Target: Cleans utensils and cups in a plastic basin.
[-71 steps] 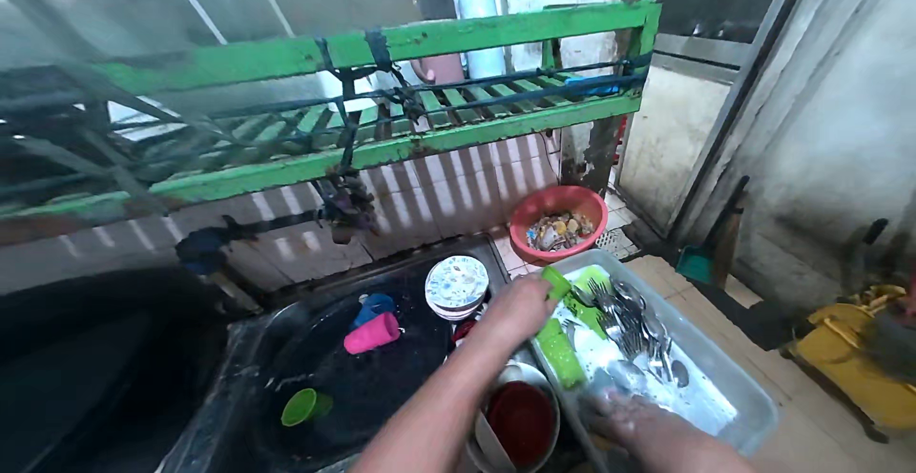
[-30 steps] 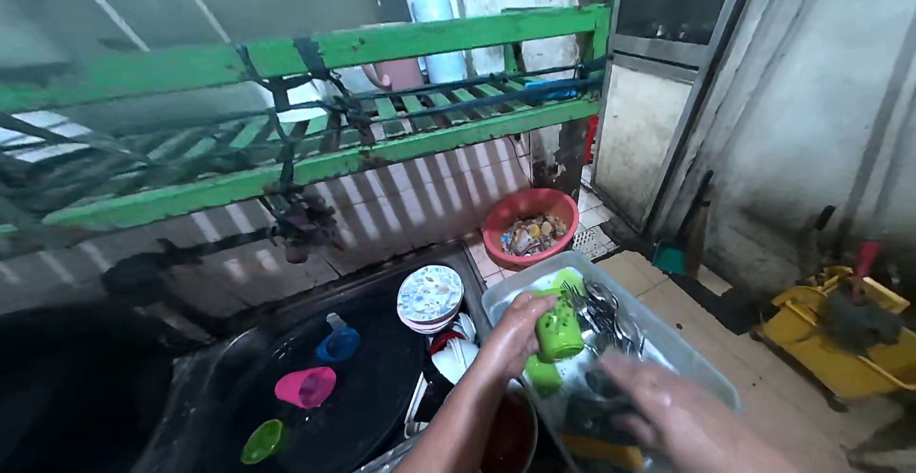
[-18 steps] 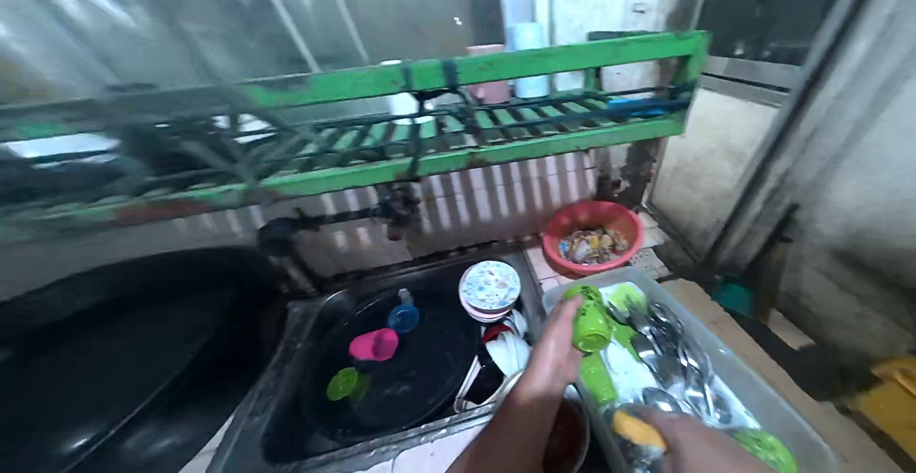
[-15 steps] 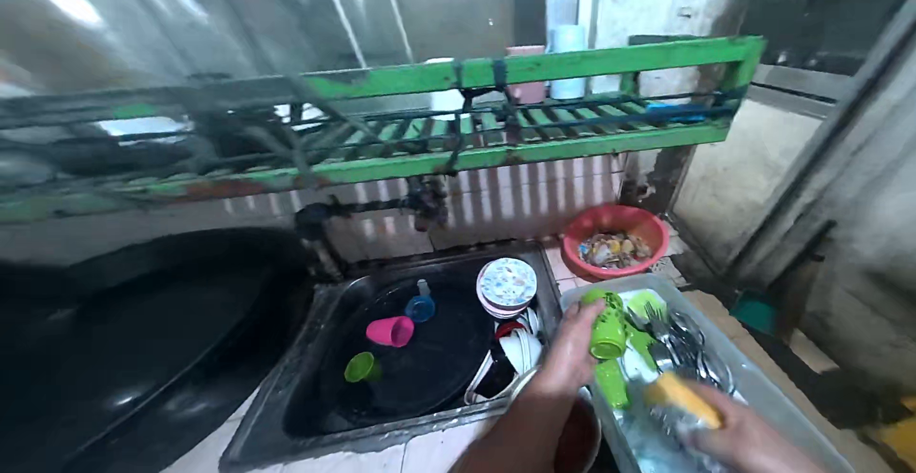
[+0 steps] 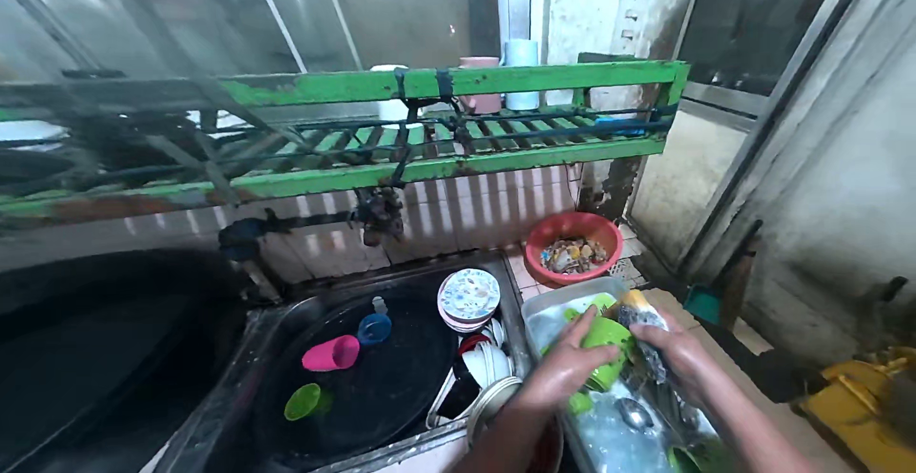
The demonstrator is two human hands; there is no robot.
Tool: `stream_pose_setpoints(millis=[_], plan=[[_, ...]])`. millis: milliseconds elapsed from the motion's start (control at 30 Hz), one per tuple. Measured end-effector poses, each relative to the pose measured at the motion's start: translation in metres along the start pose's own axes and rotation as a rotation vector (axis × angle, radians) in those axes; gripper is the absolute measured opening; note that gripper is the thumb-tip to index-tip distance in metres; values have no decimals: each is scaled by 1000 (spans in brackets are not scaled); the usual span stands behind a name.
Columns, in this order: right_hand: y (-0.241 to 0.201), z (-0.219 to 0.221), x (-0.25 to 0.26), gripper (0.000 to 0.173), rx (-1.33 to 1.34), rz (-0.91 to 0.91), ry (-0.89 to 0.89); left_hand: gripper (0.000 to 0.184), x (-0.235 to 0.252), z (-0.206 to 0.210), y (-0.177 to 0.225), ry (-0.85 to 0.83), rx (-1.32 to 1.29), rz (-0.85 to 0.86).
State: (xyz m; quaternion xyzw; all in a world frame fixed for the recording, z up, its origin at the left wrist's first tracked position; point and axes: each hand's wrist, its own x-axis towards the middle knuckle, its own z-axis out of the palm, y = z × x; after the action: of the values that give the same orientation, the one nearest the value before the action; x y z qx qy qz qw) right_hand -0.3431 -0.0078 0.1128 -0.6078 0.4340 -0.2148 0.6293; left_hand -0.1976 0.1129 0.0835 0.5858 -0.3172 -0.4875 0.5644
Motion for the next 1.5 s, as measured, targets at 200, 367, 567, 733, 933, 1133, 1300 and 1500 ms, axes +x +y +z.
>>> stream_pose_setpoints(millis=[200,367,567,733,933,1133,1300,1500], plan=[[-14,-14,-13,49,445,-90,-264,34,11,-31,-1,231,-334,89],[-17,-5,-16,26,92,-95,-68,29,15,-17,4,176,-503,45],[2,19,-33,28,-1024,-600,-67,30,31,-20,9,107,-146,-172],[1,17,-23,24,131,-83,-103,44,43,-8,28,127,-60,41],[10,42,-30,34,-514,-363,53,56,45,43,5,324,-484,109],[54,25,-12,38,-623,-385,-14,68,35,63,-15,405,-449,-20],[9,37,-31,29,-148,-26,3,62,27,47,-7,222,-508,-22],[60,27,-13,41,-1307,-545,-110,76,31,64,-22,401,-431,-61]])
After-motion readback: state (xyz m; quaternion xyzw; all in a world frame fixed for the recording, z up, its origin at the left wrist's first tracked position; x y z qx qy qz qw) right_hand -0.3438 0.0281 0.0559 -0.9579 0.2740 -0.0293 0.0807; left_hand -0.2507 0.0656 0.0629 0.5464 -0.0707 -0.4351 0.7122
